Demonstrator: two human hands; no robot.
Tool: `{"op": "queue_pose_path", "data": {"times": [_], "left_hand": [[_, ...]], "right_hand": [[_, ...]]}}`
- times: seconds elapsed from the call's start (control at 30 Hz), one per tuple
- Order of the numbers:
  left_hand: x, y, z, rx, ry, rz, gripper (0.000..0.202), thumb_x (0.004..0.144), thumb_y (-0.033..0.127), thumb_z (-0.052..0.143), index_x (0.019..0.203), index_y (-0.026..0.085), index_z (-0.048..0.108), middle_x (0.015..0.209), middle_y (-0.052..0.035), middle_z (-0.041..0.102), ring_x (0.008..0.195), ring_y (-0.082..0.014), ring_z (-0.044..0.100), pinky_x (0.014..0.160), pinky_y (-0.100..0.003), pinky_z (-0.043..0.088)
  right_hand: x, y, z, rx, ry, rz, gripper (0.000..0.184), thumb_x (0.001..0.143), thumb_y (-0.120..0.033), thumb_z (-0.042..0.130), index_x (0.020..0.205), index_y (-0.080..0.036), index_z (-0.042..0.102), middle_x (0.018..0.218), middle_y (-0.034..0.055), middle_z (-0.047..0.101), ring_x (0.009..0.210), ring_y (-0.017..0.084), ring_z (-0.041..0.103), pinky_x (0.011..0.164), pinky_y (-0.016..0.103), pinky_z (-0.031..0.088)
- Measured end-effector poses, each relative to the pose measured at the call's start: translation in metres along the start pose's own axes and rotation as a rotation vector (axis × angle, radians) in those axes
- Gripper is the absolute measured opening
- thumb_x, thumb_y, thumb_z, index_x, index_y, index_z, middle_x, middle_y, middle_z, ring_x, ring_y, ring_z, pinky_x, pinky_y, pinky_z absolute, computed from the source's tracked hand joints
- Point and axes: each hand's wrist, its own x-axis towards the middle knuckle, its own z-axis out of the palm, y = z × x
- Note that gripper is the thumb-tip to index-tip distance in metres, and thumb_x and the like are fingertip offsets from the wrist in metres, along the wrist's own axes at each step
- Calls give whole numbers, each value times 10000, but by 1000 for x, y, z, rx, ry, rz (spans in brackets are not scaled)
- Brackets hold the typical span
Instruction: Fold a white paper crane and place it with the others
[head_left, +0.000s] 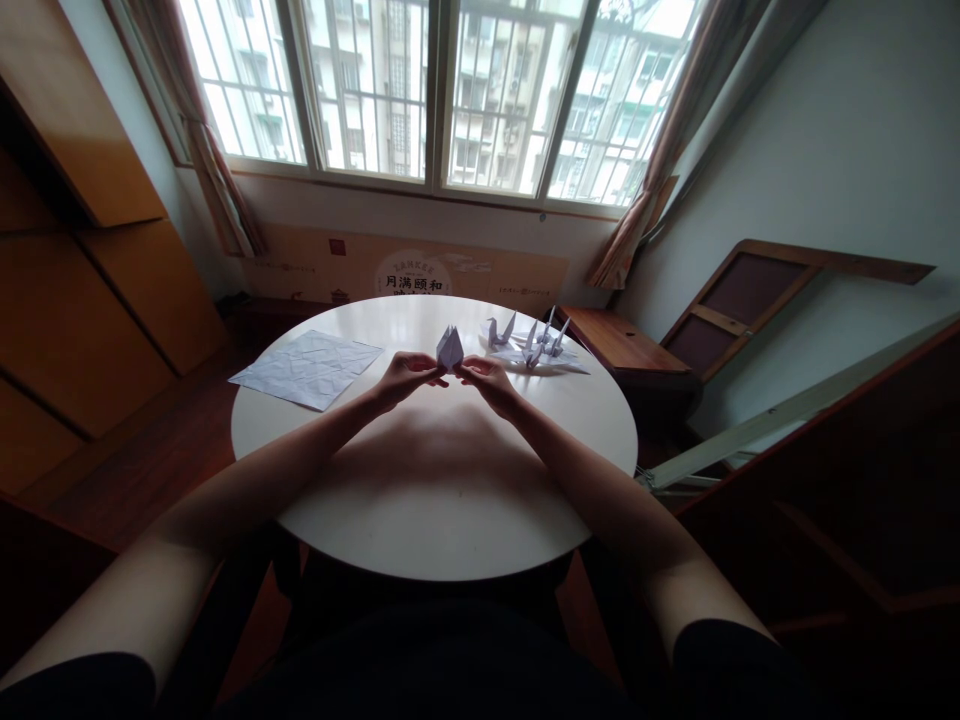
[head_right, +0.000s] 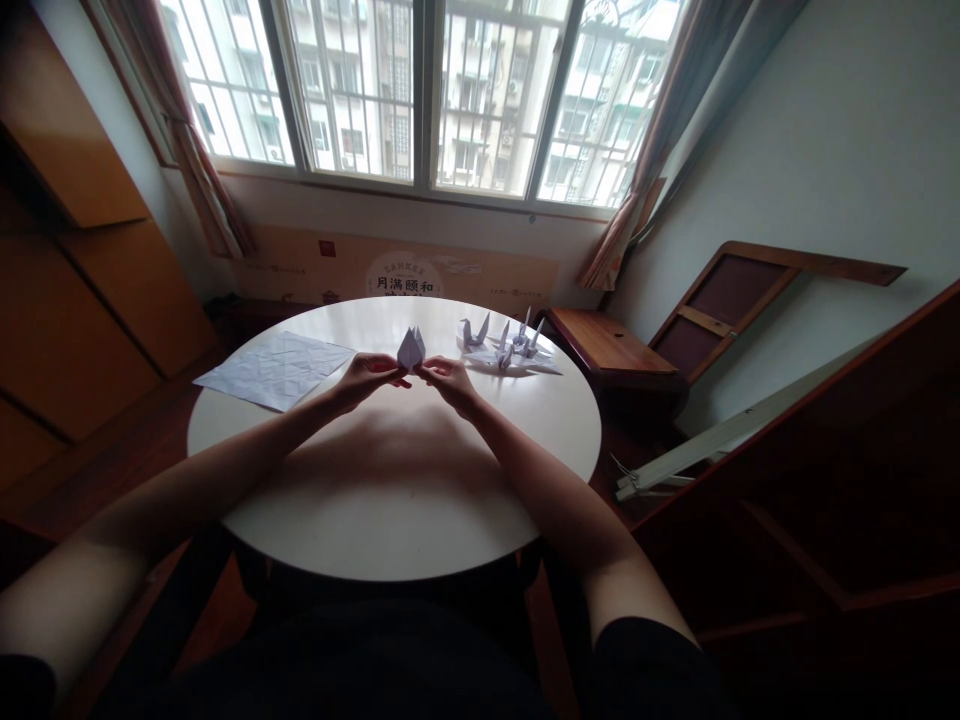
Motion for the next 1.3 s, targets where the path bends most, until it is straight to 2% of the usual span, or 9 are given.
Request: {"op": "queue_pose_path", "data": {"times": [0.13, 0.27, 0.5, 0.67, 0.8, 0.97, 1.07, 1.17, 1.3], "left_hand": [[-1, 2, 1, -6, -8, -23, 606, 689, 519, 848, 1071, 76, 691, 827, -136, 758, 706, -257, 747, 680, -328, 550], [-2, 4, 1, -26, -12, -52, 978, 695, 456, 869, 1459, 105, 370, 862, -129, 771, 687, -234, 747, 679, -315, 554], [0, 0, 1, -53, -26, -74, 1034, 701, 418, 876, 1499, 72, 316, 875, -153, 770, 676, -226, 742, 675, -310, 556], [-1, 0, 1, -54, -29, -92, 1050, 670, 402, 898, 1494, 71, 339, 848, -142, 771, 684, -224, 736, 691, -312, 547], [-1, 0, 0, -24, -52, -115, 880, 663, 447, 889, 1369, 69, 523, 810, -136, 762, 697, -222, 723, 677, -306, 526], [2, -4, -1, 9, -3, -109, 531, 671, 550, 835, 913, 89, 730, 814, -116, 737, 727, -199, 683, 666, -300, 503], [4, -6, -1, -15, 26, -112, 507, 594, 541, 871, 787, 99, 713, 749, -77, 706, 710, -190, 654, 667, -301, 490], [4, -5, 0, -27, -9, -116, 470, 580, 513, 877, 735, 109, 692, 681, -39, 665, 681, -176, 627, 676, -301, 478], [1, 0, 1, -24, -36, -122, 417, 611, 478, 852, 700, 116, 665, 658, -18, 635, 658, -156, 601, 678, -293, 464]], "right_hand": [[1, 3, 0, -35, 10, -2, 486, 641, -633, 768, 730, -160, 703, 719, 37, 684, 685, 141, 587, 667, 287, 474], [2, 4, 0, -52, 5, -19, 475, 659, -628, 756, 719, -159, 703, 726, 50, 708, 670, 140, 585, 668, 290, 473], [3, 6, 1, 10, -7, -26, 467, 630, -590, 800, 754, -161, 666, 711, 39, 696, 675, 148, 609, 683, 304, 489], [4, 10, 0, 64, -12, -27, 639, 625, -512, 838, 1115, -183, 593, 641, -45, 616, 651, 156, 626, 694, 324, 511], [5, 12, -1, 82, -36, -10, 884, 624, -451, 854, 1364, -180, 454, 631, -76, 574, 651, 161, 629, 718, 343, 529], [5, 15, -1, 79, -93, 9, 891, 609, -430, 865, 1369, -165, 481, 635, -75, 560, 646, 159, 630, 695, 333, 527], [5, 16, 0, 64, -139, 32, 764, 614, -480, 855, 1249, -156, 581, 635, -55, 579, 607, 146, 607, 641, 311, 509], [3, 16, 1, 23, -164, 56, 558, 675, -593, 776, 962, -125, 677, 622, -12, 603, 567, 123, 568, 585, 278, 468], [-1, 10, 3, -70, -145, 87, 553, 720, -670, 692, 680, -120, 657, 562, 10, 584, 540, 104, 522, 536, 245, 396]]}}
